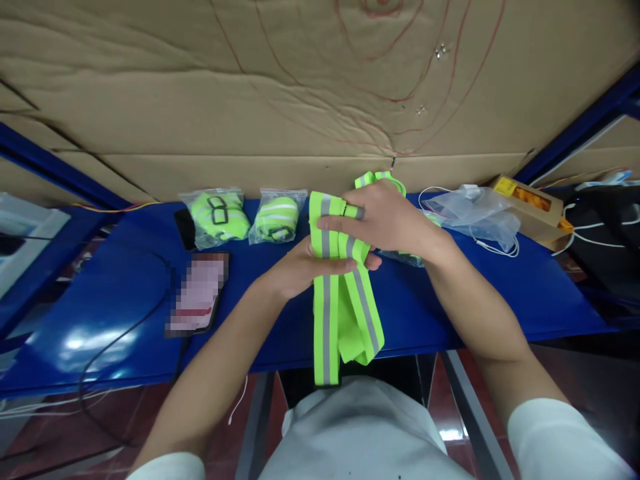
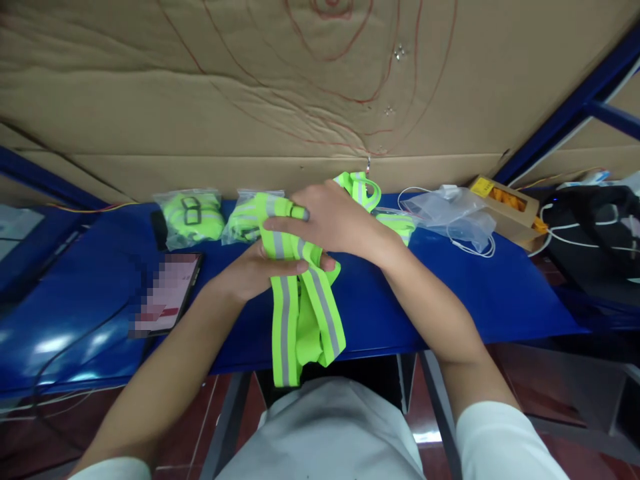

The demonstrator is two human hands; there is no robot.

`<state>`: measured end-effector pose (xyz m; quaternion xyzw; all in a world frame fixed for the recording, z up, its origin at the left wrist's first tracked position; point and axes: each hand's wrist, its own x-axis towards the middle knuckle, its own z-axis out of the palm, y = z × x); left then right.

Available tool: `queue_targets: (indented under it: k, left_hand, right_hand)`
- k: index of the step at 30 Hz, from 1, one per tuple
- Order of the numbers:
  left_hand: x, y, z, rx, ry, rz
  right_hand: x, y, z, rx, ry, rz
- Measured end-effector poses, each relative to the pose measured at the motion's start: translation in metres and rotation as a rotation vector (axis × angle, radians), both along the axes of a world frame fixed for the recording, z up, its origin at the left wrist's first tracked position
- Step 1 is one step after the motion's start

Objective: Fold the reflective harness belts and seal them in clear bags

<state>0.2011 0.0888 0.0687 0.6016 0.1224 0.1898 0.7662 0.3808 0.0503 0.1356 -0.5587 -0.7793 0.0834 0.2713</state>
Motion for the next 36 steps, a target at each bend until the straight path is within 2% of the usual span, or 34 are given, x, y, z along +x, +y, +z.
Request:
queue_targets:
  k: [5,10,13,15,16,19,21,24,26,29,31,34,36]
  left_hand:
    - [-0.002,0.000,-0.002,0.114,0.125,0.009]
    - [-0.005,0.000,-0.003,0.128,0.039,-0.061]
    - [-0.006,-0.002,0.000,0.073,0.001,-0.064]
    - [-0.006,-0.002,0.001,0.031,-0.020,-0.065]
    - [-0.006,-0.002,0.001,0.041,-0.028,-0.060]
    - [-0.006,0.003,-0.004,0.183,-0.074,0.053]
    - [-0.007,0.008,-0.009,0.209,-0.107,0.173]
    - [-0.009,0.015,-0.015,0.013,-0.086,0.327]
    - [-0.010,0.019,-0.016,-0.133,-0.058,0.362]
    - [-0.007,0.020,-0.012,-0.255,-0.056,0.249]
    - [-0.004,0.017,-0.010,-0.286,-0.074,0.145]
    - [0.001,0.008,-0.008,-0.287,-0.070,0.054]
    - [0.003,0.003,-0.008,-0.243,-0.037,0.040]
  right_hand:
    - [0.011,-0.001,0.006,-0.137,0.214,0.070]
    - [0.014,0.009,-0.008,-0.369,0.576,0.114]
    - [0.014,0.013,-0.015,-0.262,0.503,0.100]
    - [0.013,0.010,-0.014,-0.180,0.399,0.104]
    - [0.013,0.006,-0.011,-0.188,0.341,0.125]
    - [0.007,-0.005,-0.002,-0.276,0.129,0.233]
    - [0.002,-0.010,0.000,-0.259,0.037,0.253]
    - [-0.006,-0.008,-0.004,-0.182,0.091,0.144]
    - [-0.008,-0.004,-0.009,-0.203,0.171,0.064]
    - [-0.008,0.001,-0.017,-0.317,0.292,0.008]
    - [-0.006,0.003,-0.020,-0.326,0.366,0.003]
    - [-0.004,0.002,-0.018,-0.124,0.364,-0.006]
    - [-0.004,0.001,-0.014,-0.018,0.312,-0.024]
